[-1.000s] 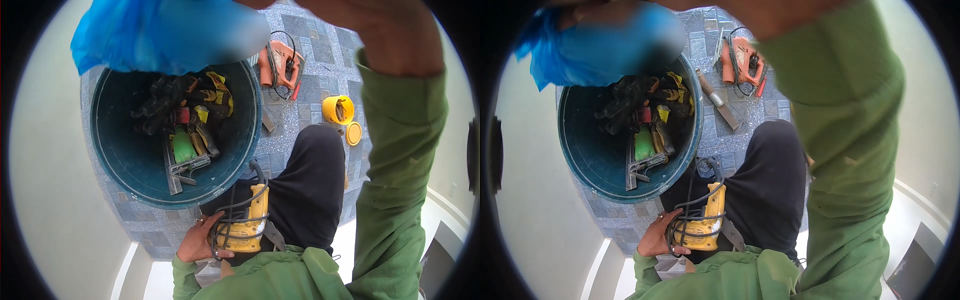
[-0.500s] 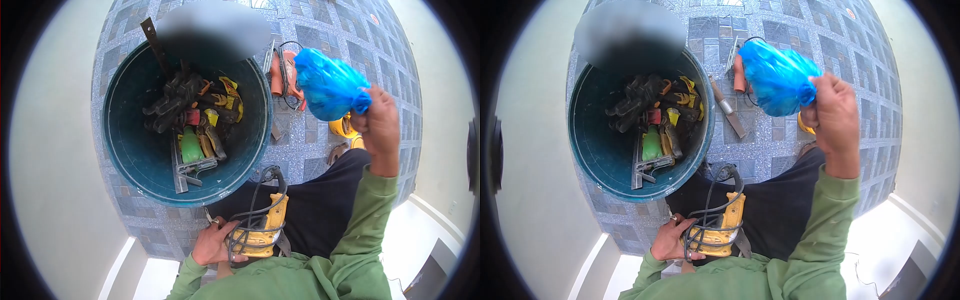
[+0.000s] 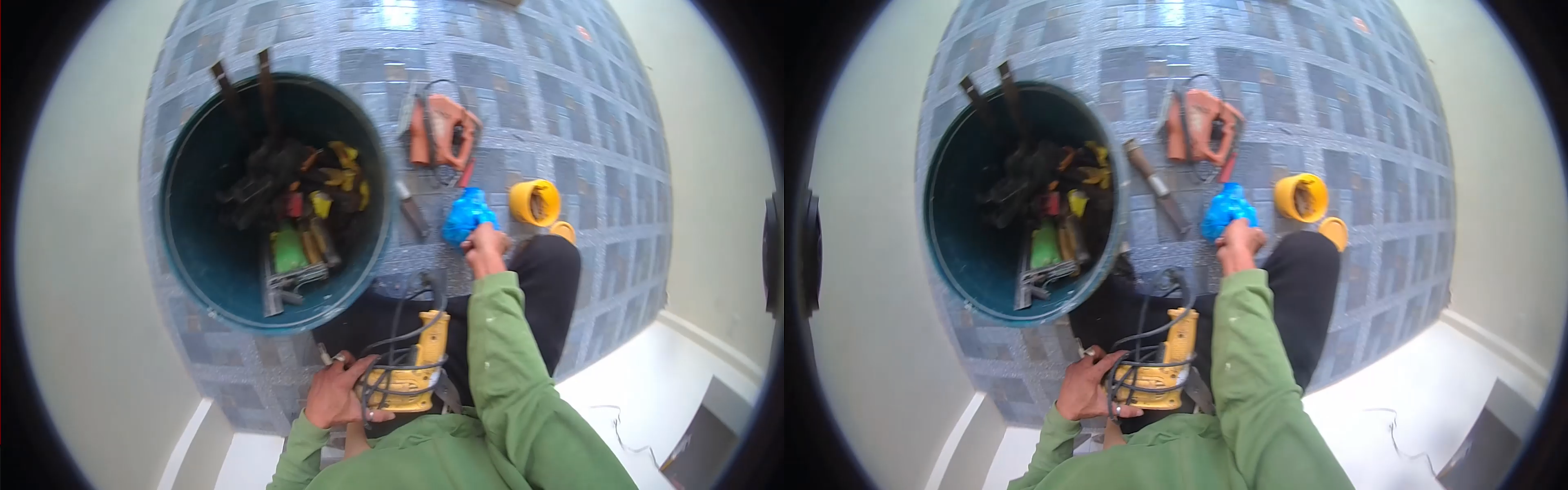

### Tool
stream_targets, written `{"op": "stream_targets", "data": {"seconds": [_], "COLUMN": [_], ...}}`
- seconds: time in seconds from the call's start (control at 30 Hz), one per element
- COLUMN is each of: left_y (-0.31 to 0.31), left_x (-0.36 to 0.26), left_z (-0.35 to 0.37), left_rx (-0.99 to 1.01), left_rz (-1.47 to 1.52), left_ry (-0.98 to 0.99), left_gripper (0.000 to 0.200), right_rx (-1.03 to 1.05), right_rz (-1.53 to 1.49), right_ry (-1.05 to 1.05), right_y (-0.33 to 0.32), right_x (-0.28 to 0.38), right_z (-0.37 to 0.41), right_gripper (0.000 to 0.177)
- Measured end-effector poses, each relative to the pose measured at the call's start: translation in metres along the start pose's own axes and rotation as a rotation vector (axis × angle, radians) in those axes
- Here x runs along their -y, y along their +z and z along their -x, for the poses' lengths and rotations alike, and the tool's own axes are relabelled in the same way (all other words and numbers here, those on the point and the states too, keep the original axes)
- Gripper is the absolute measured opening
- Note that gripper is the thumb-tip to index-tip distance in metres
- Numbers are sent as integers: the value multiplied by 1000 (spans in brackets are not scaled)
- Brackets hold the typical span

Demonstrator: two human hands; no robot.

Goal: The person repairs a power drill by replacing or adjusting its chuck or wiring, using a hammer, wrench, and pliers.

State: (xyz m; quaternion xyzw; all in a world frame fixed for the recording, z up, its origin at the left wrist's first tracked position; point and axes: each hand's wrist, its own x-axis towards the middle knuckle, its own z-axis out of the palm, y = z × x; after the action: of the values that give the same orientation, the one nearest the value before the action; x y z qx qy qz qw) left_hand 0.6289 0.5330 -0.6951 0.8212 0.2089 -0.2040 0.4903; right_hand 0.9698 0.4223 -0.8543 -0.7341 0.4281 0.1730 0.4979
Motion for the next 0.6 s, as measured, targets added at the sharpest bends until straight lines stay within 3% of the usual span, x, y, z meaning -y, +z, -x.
{"op": "stream_targets", "data": {"seconds": [0.07, 0.13, 0.17, 0.23, 0.3, 0.37, 0.47, 0.57, 0.6], "left_y": [1, -2, -3, -4, -5, -4, -5, -9, -10], "left_x": [5, 7, 6, 5, 2, 3, 3, 0, 0], "left_z": [-2, -4, -4, -5, -1, 1, 5, 4, 4], "left_rx": [-6, 5, 5, -1, -34, -49, -37, 7, -5], "left_rz": [9, 22, 22, 13, 19, 37, 60, 35, 45], "left_ry": [46, 8, -7, 12, -26, -37, -43, -64, -72], "left_gripper": [103, 104, 104, 103, 101, 100, 101, 103, 103], "right_rx": [58, 322, 326, 385, 506, 541, 628, 1039, 1109], "right_rz": [100, 80, 74, -160, -232, -87, -69, 34, 257], "right_ry": [26, 193, 189, 429, 392, -89, -849, -1168, -1250], "right_y": [6, 4, 2, -1, -11, -26, -31, -13, 5], "right_x": [-1, -5, -2, 0, -1, 17, 67, 108, 110], "right_z": [6, 15, 21, 44, 63, 112, 182, 257, 273], "right_gripper": [13, 13, 13, 20, 29, 33, 21, 15, 15]}}
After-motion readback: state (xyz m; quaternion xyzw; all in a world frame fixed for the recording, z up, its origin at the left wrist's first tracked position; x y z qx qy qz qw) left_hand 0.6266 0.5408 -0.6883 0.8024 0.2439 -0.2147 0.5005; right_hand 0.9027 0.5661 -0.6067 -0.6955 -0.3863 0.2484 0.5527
